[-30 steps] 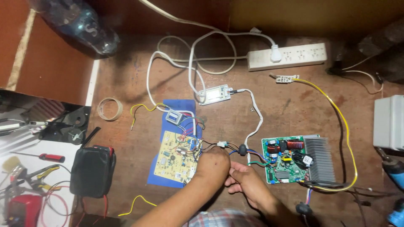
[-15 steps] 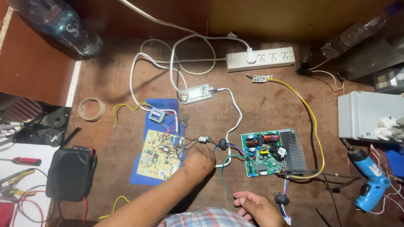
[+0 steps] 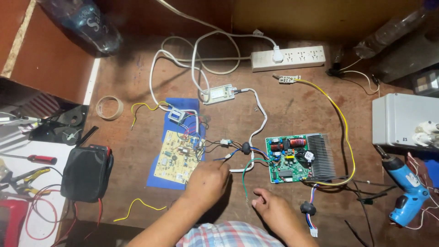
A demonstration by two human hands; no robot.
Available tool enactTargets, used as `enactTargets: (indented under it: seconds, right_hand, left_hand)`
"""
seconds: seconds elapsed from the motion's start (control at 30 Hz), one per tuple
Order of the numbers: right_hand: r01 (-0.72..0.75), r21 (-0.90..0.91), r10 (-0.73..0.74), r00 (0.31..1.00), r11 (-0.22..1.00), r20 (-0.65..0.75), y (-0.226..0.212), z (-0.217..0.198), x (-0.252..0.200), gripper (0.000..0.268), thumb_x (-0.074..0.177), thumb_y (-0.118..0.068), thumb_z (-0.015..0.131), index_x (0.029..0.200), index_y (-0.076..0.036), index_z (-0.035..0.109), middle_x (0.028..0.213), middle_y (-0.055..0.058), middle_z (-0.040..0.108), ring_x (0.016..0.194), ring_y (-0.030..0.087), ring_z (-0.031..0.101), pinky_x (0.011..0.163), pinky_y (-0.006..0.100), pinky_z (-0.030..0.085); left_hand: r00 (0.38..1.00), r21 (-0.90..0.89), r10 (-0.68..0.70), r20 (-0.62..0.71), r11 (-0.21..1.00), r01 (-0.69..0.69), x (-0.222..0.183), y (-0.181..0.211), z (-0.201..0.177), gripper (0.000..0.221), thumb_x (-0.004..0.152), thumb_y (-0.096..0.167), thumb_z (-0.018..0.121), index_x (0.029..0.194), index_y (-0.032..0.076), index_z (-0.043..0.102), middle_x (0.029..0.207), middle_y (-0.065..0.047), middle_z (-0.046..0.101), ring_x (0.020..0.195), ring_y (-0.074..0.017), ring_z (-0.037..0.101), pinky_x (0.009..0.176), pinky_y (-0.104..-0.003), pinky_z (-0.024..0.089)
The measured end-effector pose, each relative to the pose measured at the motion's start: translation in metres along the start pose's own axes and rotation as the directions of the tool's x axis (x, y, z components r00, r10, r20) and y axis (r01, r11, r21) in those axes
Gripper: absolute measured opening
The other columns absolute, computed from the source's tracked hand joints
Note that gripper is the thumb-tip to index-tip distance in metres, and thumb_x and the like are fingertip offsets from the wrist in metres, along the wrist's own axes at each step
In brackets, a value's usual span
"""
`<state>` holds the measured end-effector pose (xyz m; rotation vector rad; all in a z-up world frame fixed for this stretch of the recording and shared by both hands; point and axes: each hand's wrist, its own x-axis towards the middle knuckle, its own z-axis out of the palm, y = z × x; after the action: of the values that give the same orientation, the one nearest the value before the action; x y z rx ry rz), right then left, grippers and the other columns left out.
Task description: Connecting various electrical wires and multi-pin connectors between two circuit boards on a repair bench.
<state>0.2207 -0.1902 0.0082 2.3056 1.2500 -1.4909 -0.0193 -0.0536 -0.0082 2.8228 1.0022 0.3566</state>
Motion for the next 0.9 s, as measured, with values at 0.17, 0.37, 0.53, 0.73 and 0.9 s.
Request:
enactTargets:
  seconds: [0.17, 0.37, 0.53, 0.73, 0.9]
  right_hand:
    - [0.167, -0.01, -0.166, 0.968, 0.986, -0.186, -0.024, 0.039, 0.065, 0.018, 0.098, -0.048, 0.071, 0.103, -0.032, 0.078, 0.097, 0.01, 0.088, 0.097, 0.041, 0.082, 0.083, 0.053, 0.058]
    - [0.116, 0.566, -0.227, 0.965, 0.816, 0.129, -0.033, 0.017, 0.032, 0.017, 0.104, -0.01, 0.077, 0.088, -0.011, 0.072, 0.068, 0.008, 0.075, 0.059, 0.013, 0.068, 0.055, 0.027, 0.05]
    - [0.048, 0.703, -0.205, 0.968, 0.71, 0.142, 0.025, 0.012, 0.022, 0.02, 0.112, -0.016, 0.075, 0.122, -0.003, 0.086, 0.094, 0.012, 0.084, 0.071, 0.018, 0.073, 0.066, 0.03, 0.058]
    - [0.043, 0.588, -0.049, 0.999, 0.808, -0.007, 0.056, -0.005, 0.009, 0.032, 0.107, -0.021, 0.081, 0.133, -0.009, 0.094, 0.098, 0.004, 0.091, 0.077, 0.016, 0.079, 0.075, 0.029, 0.063]
    - [-0.065, 0.429, 0.087, 0.996, 0.901, -0.032, 0.079, 0.002, 0.008, 0.034, 0.102, -0.03, 0.08, 0.129, -0.022, 0.098, 0.083, 0.001, 0.094, 0.078, 0.012, 0.084, 0.088, 0.025, 0.064]
  left_hand:
    - [0.745, -0.239, -0.348, 0.569, 0.797, 0.555, 0.002, 0.033, 0.017, 0.034, 0.115, 0.042, 0.061, 0.111, 0.013, 0.078, 0.106, -0.024, 0.084, 0.096, -0.057, 0.078, 0.078, -0.069, 0.058]
    - [0.549, -0.29, -0.387, 0.741, 0.553, 0.781, 0.031, 0.045, -0.008, 0.019, 0.111, 0.043, 0.066, 0.11, 0.028, 0.077, 0.109, -0.008, 0.087, 0.106, -0.0393, 0.079, 0.086, -0.054, 0.056]
    - [0.697, -0.392, -0.357, 0.622, 0.629, 0.671, 0.051, 0.046, -0.036, 0.02, 0.113, 0.039, 0.063, 0.114, 0.025, 0.077, 0.107, -0.009, 0.087, 0.103, -0.0437, 0.079, 0.086, -0.057, 0.057]
    - [0.978, 0.028, 0.186, -0.096, 0.983, -0.184, 0.153, -0.003, -0.008, 0.009, 0.09, 0.024, 0.08, 0.098, 0.021, 0.083, 0.101, -0.005, 0.074, 0.101, -0.0363, 0.072, 0.098, -0.059, 0.052]
    - [0.927, 0.184, 0.373, 0.035, 0.909, -0.373, 0.244, -0.037, 0.069, 0.013, 0.097, 0.024, 0.078, 0.093, 0.026, 0.091, 0.109, -0.002, 0.075, 0.105, -0.0311, 0.071, 0.101, -0.056, 0.053]
